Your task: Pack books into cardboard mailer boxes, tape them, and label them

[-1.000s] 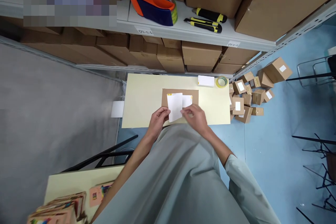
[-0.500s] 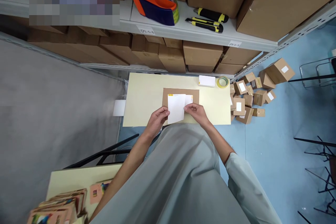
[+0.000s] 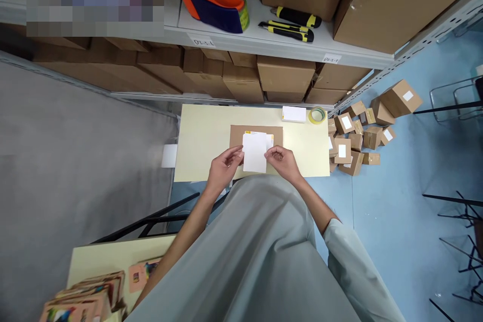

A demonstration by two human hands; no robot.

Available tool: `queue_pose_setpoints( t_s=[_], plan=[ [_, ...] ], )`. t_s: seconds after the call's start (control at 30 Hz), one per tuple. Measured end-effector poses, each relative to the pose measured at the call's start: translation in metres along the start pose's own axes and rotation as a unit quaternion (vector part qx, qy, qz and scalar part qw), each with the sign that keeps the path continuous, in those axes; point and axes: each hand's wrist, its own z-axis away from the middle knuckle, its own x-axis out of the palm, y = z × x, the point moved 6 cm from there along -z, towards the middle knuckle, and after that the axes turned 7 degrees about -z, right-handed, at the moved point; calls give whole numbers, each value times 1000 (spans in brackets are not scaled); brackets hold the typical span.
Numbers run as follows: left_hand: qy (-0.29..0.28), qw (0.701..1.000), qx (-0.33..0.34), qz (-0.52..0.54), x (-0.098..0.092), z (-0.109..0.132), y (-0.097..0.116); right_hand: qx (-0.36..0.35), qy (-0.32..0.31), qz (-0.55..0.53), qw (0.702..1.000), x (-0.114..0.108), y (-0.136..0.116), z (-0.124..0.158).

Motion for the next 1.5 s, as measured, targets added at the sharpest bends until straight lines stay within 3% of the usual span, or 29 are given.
queue_pose_setpoints(
  t_s=[0.27, 0.6, 0.8, 0.9, 0.97, 1.1, 1.17, 1.4, 1.5],
  plan=[
    [-49, 998, -19, 14, 6, 1, 15, 6, -16, -15, 1000, -6, -4, 2],
    [-55, 998, 9, -1, 6, 4, 13, 17, -24, -27, 999, -11, -1, 2],
    [-27, 997, 59, -52, -1, 3, 14, -71, -15, 76, 995, -11, -14, 6],
    [-33, 995, 70, -62, 0, 1, 14, -173, -16, 168, 970, -4, -33, 16],
    [-39, 996, 59, -58, 1, 0, 13, -244, -38, 244, 938, 7, -43, 26],
    [-59, 997, 45, -27, 2, 2, 19, -331, -139, 374, 855, 32, -44, 44],
    [-70, 997, 45, -1, 2, 5, 26, -345, -173, 392, 835, 38, -40, 49],
    [-34, 998, 58, -9, -7, 11, 33, -344, -181, 407, 827, 39, -35, 51],
    [-29, 997, 61, -22, -9, 9, 24, -325, -130, 372, 860, 37, -40, 47]
  ],
)
